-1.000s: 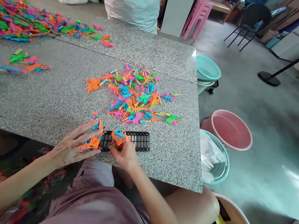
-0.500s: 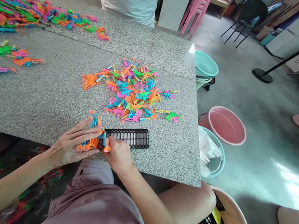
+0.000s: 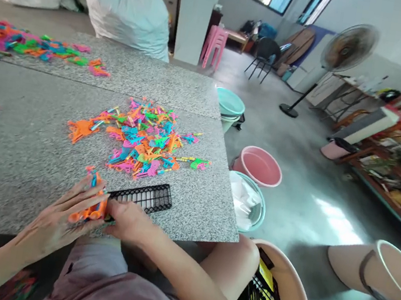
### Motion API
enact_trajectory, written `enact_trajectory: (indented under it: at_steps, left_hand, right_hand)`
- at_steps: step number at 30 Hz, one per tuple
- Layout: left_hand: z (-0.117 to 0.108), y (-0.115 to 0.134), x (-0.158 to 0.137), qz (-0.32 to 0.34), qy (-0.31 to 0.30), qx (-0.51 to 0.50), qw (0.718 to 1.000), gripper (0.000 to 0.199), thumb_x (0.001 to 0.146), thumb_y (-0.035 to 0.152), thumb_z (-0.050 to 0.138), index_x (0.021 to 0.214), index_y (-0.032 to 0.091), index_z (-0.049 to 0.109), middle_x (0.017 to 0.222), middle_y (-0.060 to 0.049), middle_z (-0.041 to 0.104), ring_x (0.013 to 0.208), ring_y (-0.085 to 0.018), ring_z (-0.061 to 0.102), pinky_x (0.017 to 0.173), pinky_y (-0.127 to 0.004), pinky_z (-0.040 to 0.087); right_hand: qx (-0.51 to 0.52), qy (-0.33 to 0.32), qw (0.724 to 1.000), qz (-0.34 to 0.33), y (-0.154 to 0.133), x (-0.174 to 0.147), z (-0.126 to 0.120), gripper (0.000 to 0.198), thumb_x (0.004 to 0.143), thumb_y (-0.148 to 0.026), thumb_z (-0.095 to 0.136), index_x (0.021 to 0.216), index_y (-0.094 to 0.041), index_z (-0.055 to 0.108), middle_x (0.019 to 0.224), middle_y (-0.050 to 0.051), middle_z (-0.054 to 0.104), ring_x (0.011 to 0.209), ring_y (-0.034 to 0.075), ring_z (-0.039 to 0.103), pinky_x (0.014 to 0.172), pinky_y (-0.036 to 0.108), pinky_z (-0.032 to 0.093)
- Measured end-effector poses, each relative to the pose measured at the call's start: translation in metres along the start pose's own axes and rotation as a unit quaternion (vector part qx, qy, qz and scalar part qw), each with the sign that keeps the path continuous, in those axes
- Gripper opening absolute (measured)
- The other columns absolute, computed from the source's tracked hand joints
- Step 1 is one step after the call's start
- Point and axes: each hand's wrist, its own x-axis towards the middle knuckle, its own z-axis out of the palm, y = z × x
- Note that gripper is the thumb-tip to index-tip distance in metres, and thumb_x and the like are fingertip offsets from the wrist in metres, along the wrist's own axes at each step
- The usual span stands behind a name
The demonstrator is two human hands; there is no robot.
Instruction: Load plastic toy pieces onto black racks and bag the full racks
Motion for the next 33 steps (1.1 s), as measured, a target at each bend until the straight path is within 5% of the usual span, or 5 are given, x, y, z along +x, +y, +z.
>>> enact_trajectory:
  at_steps: [5,9,17,24,33]
  left_hand:
    - [0.007,-0.007,-0.004,0.020,0.028,0.005,0.999,0.044,0.098,0.032,0.055,0.140,0.022,0.052,0.147,-0.011,0.054,0.147,-0.034,0.032,0.106,-0.045,0.053]
    - [0.007,-0.009,-0.007,0.013,0.010,0.002,1.000,0.041,0.097,0.036,0.056,0.136,0.023,0.054,0.150,-0.008,0.051,0.148,-0.033,0.032,0.110,-0.044,0.050]
    - [0.000,-0.012,-0.005,0.011,0.000,-0.010,1.000,0.052,0.096,0.031,0.056,0.147,0.034,0.044,0.156,0.004,0.043,0.147,-0.029,0.034,0.107,-0.041,0.054]
    - [0.003,-0.012,-0.003,0.005,0.000,-0.018,1.000,0.061,0.096,0.030,0.057,0.153,0.037,0.036,0.158,0.007,0.038,0.149,-0.030,0.028,0.111,-0.044,0.050]
    - [-0.009,-0.014,-0.021,-0.014,-0.028,-0.045,0.999,0.050,0.095,0.031,0.058,0.144,0.033,0.049,0.154,0.002,0.046,0.146,-0.032,0.035,0.110,-0.046,0.050]
  right_hand:
    - [-0.274,0.146,0.911,0.273,0.100,-0.020,-0.103,0.044,0.090,-0.004,0.046,0.129,-0.021,0.057,0.134,0.012,0.060,0.117,0.022,0.059,0.094,0.034,0.049]
    - [-0.320,0.097,0.901,0.276,0.156,-0.020,-0.154,0.049,0.089,0.002,0.044,0.131,-0.020,0.057,0.133,0.013,0.059,0.121,0.024,0.054,0.094,0.034,0.047]
    - [-0.321,0.062,0.923,0.202,0.171,-0.055,-0.138,0.051,0.093,0.001,0.037,0.136,-0.022,0.056,0.147,0.010,0.051,0.129,0.023,0.052,0.103,0.033,0.042]
    - [-0.207,0.230,0.869,0.385,0.142,-0.042,-0.104,0.033,0.096,-0.045,0.056,0.101,-0.014,0.068,0.094,0.018,0.074,0.093,0.029,0.071,0.081,0.035,0.051]
    - [0.199,0.277,0.855,0.390,0.151,-0.071,-0.101,0.019,0.079,-0.034,0.065,0.071,-0.021,0.055,0.063,0.004,0.066,0.061,0.021,0.069,0.061,0.033,0.058]
